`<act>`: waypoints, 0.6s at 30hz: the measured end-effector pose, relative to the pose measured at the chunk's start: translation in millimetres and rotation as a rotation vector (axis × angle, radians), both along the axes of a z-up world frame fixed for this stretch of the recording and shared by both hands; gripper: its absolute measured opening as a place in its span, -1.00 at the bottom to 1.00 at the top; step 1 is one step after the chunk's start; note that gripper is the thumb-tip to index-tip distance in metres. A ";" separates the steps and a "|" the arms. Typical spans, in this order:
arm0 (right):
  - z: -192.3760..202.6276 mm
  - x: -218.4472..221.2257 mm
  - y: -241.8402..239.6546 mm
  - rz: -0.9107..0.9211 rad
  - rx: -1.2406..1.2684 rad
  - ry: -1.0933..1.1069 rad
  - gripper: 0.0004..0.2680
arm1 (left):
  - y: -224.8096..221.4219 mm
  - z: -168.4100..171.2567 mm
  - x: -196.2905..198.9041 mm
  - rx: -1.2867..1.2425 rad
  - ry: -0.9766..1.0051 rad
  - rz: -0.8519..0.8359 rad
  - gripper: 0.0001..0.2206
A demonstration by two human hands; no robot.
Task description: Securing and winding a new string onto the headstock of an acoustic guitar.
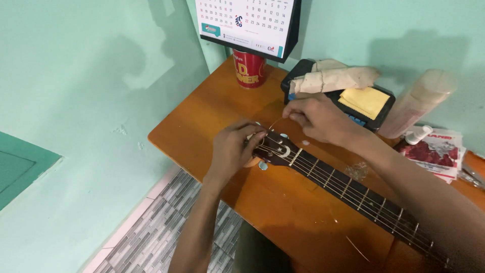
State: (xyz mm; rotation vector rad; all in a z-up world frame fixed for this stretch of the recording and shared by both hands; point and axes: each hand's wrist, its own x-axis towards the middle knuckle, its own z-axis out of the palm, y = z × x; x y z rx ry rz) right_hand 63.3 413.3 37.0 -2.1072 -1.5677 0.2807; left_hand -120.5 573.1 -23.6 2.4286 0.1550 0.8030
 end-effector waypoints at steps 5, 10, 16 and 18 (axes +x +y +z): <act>-14.2 2.8 -5.3 -0.047 0.027 0.104 -0.88 | -1.1 -12.5 0.2 -0.149 -0.132 0.098 -0.91; -19.2 6.6 -3.3 -0.147 -0.039 0.144 -0.84 | 1.4 -30.9 6.2 -0.368 -0.231 0.144 -0.87; -25.5 11.1 -7.3 -0.174 0.045 0.207 -0.86 | 1.5 -35.3 4.7 -0.455 -0.266 0.151 -0.88; -30.1 14.7 -7.4 -0.196 0.029 0.243 -0.85 | -1.7 -30.4 2.1 -0.520 -0.261 0.146 -0.89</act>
